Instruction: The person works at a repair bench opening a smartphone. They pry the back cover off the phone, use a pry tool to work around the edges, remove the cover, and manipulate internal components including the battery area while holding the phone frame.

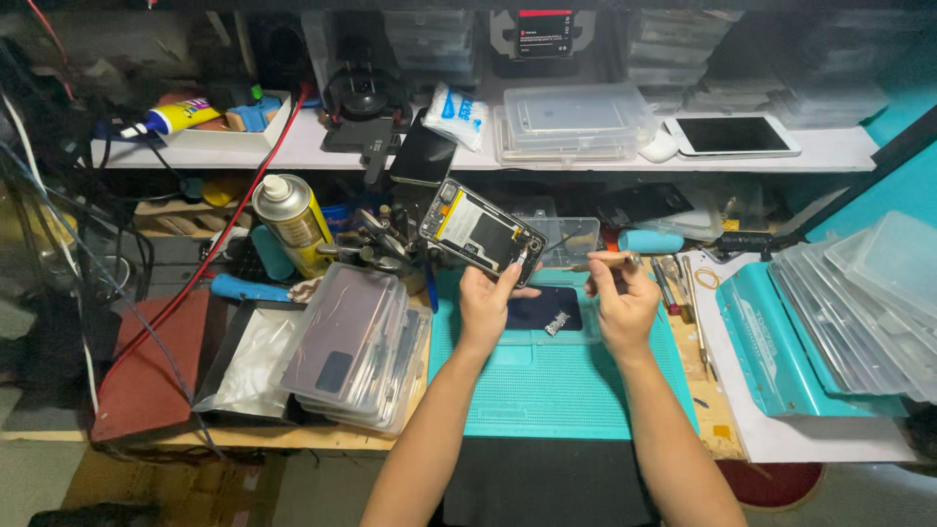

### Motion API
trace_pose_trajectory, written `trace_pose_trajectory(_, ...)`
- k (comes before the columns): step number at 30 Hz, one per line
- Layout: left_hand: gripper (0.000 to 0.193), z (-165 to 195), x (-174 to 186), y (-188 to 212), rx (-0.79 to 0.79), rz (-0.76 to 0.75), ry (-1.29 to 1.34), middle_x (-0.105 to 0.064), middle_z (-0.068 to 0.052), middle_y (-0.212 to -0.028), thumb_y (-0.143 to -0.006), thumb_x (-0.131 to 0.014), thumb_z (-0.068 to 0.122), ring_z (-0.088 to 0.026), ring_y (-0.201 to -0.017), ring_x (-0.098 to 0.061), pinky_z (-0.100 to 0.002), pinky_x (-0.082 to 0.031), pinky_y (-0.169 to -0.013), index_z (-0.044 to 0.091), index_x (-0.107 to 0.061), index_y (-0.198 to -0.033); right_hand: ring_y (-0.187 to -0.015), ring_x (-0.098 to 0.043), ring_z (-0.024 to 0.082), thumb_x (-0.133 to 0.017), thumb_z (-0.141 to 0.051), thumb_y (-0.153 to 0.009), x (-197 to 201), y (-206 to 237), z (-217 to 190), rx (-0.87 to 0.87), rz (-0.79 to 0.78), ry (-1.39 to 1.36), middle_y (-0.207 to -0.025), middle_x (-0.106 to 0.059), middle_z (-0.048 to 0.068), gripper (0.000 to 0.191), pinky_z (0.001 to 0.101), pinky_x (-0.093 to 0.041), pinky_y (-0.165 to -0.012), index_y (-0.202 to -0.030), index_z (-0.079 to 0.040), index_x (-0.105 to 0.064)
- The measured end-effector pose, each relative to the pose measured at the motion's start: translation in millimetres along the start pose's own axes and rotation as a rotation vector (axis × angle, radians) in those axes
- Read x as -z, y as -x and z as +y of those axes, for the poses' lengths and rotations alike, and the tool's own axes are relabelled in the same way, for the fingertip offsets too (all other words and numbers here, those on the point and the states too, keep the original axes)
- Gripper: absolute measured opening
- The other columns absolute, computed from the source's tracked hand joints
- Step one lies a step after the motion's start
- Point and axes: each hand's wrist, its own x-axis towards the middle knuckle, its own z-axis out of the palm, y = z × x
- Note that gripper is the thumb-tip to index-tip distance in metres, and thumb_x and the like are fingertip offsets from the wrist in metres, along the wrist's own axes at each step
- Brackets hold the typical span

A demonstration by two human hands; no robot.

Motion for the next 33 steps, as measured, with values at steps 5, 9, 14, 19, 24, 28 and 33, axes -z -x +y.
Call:
trace_pose_trajectory(5,0.027,2,0,1,0.064,0.004,0.019,-0.069,-0.021,-0.118,-0.102,-0.055,0.003,-0.033,-0.1,-0.075,-0.039,-0.066,-0.067,-0.007,-0.05,-0.126,-0.076,-0.074,0.015,-0.069,0.001,-0.094,1,3,0,-0.13,-0.01,-0.25,-0.091,-0.074,0.008,0.014,0.0274,-0.062,-0.071,-0.108,0.005,-0.069)
trace_pose_trajectory(9,0.027,5,2,3,0.091,0.034,0.032,-0.069,-0.02,-0.117,-0.102,-0.054,0.004,-0.033,-0.097,-0.076,-0.038,-0.067,-0.069,-0.006,-0.049,-0.126,-0.073,-0.072,0.014,-0.072,-0.002,-0.093,1,5,-5,-0.155,-0.055,-0.137,-0.089,-0.075,0.007,0.014,0.0251,-0.059,-0.067,-0.107,0.004,-0.072)
trace_pose_trajectory(14,0.026,7,4,4,0.019,0.021,-0.028,-0.07,-0.02,-0.117,-0.103,-0.055,0.005,-0.032,-0.097,-0.076,-0.034,-0.062,-0.064,-0.008,-0.052,-0.125,-0.077,-0.065,0.01,-0.074,-0.002,-0.091,-1,5,-12,0.05,-0.081,0.167,-0.09,-0.073,0.007,0.014,0.0227,-0.049,-0.066,-0.104,0.001,-0.077)
trace_pose_trajectory(19,0.024,5,10,5,-0.01,0.011,-0.044,-0.071,-0.019,-0.115,-0.103,-0.056,0.006,-0.03,-0.096,-0.076,-0.031,-0.059,-0.061,-0.007,-0.052,-0.123,-0.078,-0.066,0.009,-0.074,-0.003,-0.09,-6,7,-15,0.055,-0.095,0.167,-0.089,-0.073,0.005,0.015,0.0219,-0.051,-0.069,-0.103,0.001,-0.077)
trace_pose_trajectory(24,0.021,-4,13,6,-0.02,0.013,-0.092,-0.072,-0.018,-0.114,-0.103,-0.057,0.006,-0.027,-0.096,-0.076,-0.03,-0.058,-0.062,-0.008,-0.056,-0.119,-0.081,-0.067,0.009,-0.072,-0.003,-0.09,-7,7,-15,0.047,-0.108,0.13,-0.091,-0.073,0.005,0.014,0.0215,-0.053,-0.071,-0.103,0.001,-0.076)
trace_pose_trajectory(28,0.019,-12,17,8,-0.017,0.014,-0.107,-0.072,-0.018,-0.113,-0.103,-0.057,0.005,-0.023,-0.093,-0.075,-0.028,-0.057,-0.065,-0.008,-0.058,-0.117,-0.076,-0.064,0.009,-0.073,-0.003,-0.09,-8,10,-12,0.041,-0.11,0.185,-0.087,-0.072,0.004,0.013,0.0221,-0.05,-0.068,-0.102,0.002,-0.076)
trace_pose_trajectory(33,0.017,-19,17,15,0.005,0.032,-0.315,-0.079,-0.015,-0.103,-0.104,-0.059,0.006,-0.016,-0.075,-0.067,-0.028,-0.055,-0.066,-0.007,-0.066,-0.112,-0.073,-0.063,0.009,-0.073,-0.004,-0.09,-5,12,-3,-0.008,-0.106,0.193,-0.088,-0.072,0.005,0.013,0.0225,-0.047,-0.064,-0.102,0.001,-0.076)
